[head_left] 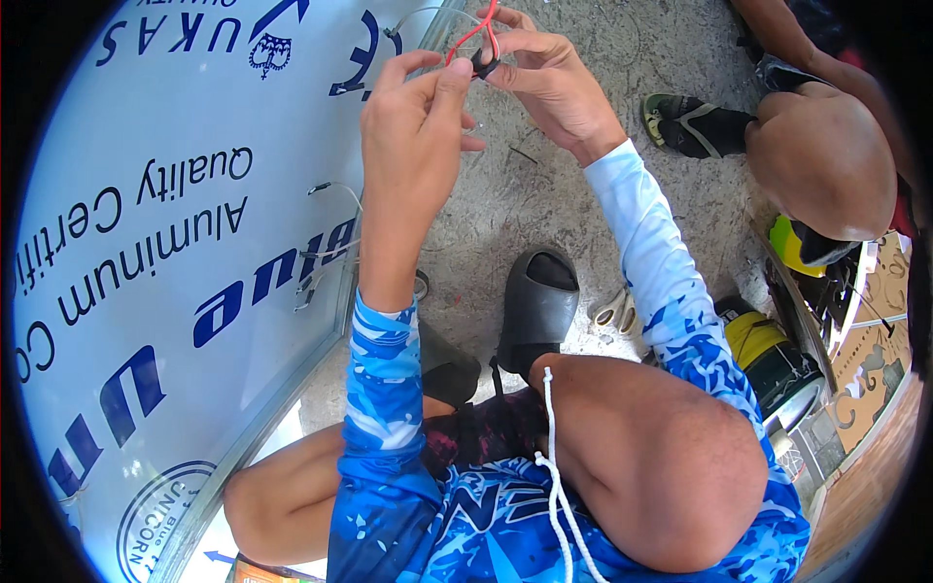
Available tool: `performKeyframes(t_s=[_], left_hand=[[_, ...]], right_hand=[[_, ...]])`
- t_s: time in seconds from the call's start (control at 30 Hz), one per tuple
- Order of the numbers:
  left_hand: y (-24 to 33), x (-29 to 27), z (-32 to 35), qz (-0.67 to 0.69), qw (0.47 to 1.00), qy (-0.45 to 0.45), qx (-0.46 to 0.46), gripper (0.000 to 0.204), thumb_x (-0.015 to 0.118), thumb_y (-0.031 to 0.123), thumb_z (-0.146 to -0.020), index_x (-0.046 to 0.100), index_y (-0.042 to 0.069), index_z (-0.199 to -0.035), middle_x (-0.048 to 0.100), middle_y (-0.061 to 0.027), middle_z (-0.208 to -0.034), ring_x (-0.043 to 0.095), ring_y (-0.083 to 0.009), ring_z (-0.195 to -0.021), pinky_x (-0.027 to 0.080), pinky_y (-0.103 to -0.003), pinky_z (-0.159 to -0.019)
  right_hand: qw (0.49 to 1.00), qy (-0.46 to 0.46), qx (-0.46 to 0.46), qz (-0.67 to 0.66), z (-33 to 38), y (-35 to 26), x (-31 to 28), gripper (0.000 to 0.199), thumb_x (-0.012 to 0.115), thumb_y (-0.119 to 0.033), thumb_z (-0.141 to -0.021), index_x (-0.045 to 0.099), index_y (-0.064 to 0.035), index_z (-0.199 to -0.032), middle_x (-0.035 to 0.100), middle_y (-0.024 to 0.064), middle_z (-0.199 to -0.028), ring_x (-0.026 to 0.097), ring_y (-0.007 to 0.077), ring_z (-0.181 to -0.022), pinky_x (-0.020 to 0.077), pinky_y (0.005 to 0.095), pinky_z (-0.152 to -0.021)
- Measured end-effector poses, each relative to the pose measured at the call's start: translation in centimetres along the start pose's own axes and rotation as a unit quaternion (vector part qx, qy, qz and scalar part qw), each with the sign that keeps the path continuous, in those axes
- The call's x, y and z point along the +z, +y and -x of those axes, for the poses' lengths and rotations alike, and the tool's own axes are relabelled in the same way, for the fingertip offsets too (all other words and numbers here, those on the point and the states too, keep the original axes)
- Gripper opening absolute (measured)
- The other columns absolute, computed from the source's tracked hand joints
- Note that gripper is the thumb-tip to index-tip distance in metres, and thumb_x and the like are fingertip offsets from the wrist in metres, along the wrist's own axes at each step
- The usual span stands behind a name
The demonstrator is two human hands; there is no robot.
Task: Taping exposed electrical wire connections with black insulating tape.
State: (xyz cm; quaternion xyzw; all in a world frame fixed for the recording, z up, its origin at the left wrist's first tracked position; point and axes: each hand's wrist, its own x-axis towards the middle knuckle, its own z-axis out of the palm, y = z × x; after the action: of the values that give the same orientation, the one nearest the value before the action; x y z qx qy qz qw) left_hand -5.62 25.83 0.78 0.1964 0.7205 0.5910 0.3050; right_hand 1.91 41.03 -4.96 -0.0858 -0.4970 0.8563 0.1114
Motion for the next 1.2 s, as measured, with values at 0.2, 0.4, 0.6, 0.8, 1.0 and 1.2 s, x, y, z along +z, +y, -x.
performKeyframes(t_s=[0.2, 0.4, 0.6, 0.8, 1.0, 1.2], left_hand=[[0.0, 0.3, -0.8, 0.147, 0.977, -0.02, -0.151, 0.027, 0.062, 0.022, -0.09, 0.068, -0.002, -0.099, 0.064, -0.0058, -0.093, 0.06, -0.0127, -0.073, 0.051, -0.027, -0.053], [-0.7, 0.2, -0.8, 0.295, 0.941, 0.019, -0.162, 0.018, 0.068, 0.019, -0.086, 0.069, 0.002, -0.095, 0.065, -0.0028, -0.085, 0.059, -0.0126, -0.074, 0.048, -0.029, -0.061], [-0.3, 1.1, -0.3, 0.325, 0.932, 0.115, -0.111, 0.019, 0.07, 0.016, -0.085, 0.068, 0.001, -0.096, 0.066, -0.0039, -0.081, 0.06, -0.0136, -0.07, 0.048, -0.029, -0.054], [0.2, 2.1, 0.0, 0.261, 0.951, 0.15, -0.073, 0.023, 0.07, 0.016, -0.085, 0.068, -0.002, -0.098, 0.066, -0.0058, -0.08, 0.06, -0.013, -0.065, 0.051, -0.026, -0.049], [-0.1, 2.2, -0.3, 0.228, 0.953, 0.19, -0.07, 0.02, 0.07, 0.012, -0.083, 0.071, -0.004, -0.093, 0.066, -0.0056, -0.075, 0.055, -0.0096, -0.058, 0.048, -0.024, -0.049], [-0.5, 1.4, -0.8, -0.012, 0.982, 0.191, 0.005, 0.017, 0.069, 0.009, -0.081, 0.07, -0.007, -0.086, 0.066, -0.0059, -0.07, 0.053, -0.0096, -0.057, 0.039, -0.023, -0.054]], right_hand=[[1.0, -0.01, -0.006, -0.022, -0.2, 0.4, -0.5, 0.015, 0.078, -0.007, -0.073, 0.073, -0.0091, -0.088, 0.062, -0.004, -0.104, 0.043, 0.0148, -0.12, 0.029, 0.0348, -0.107], [1.0, -0.003, -0.006, 0.002, -0.2, 0.4, 0.6, 0.02, 0.076, -0.007, -0.076, 0.073, -0.0093, -0.095, 0.061, -0.0019, -0.109, 0.037, 0.0179, -0.125, 0.0355, 0.0368, -0.102], [0.981, 0.173, 0.019, -0.085, 1.7, -0.5, 4.1, 0.018, 0.069, -0.012, -0.085, 0.071, -0.0039, -0.1, 0.061, 0.0057, -0.111, 0.046, 0.0185, -0.118, 0.0436, 0.0357, -0.094], [0.953, 0.289, -0.017, 0.093, 2.1, -0.8, 5.8, 0.025, 0.075, -0.023, -0.081, 0.073, 0.0001, -0.091, 0.065, 0.0038, -0.094, 0.061, 0.0101, -0.08, 0.049, 0.0248, -0.07], [0.945, 0.278, 0.007, 0.174, 1.4, -1.4, 5.7, 0.023, 0.072, -0.023, -0.084, 0.072, -0.0002, -0.09, 0.067, 0.003, -0.078, 0.06, 0.0085, -0.071, 0.0494, 0.0252, -0.068], [0.945, 0.267, 0.043, 0.184, 2.3, -1.2, 5.6, 0.02, 0.069, -0.017, -0.086, 0.071, 0.0008, -0.094, 0.069, 0.0059, -0.086, 0.064, 0.0111, -0.081, 0.054, 0.0279, -0.073]])
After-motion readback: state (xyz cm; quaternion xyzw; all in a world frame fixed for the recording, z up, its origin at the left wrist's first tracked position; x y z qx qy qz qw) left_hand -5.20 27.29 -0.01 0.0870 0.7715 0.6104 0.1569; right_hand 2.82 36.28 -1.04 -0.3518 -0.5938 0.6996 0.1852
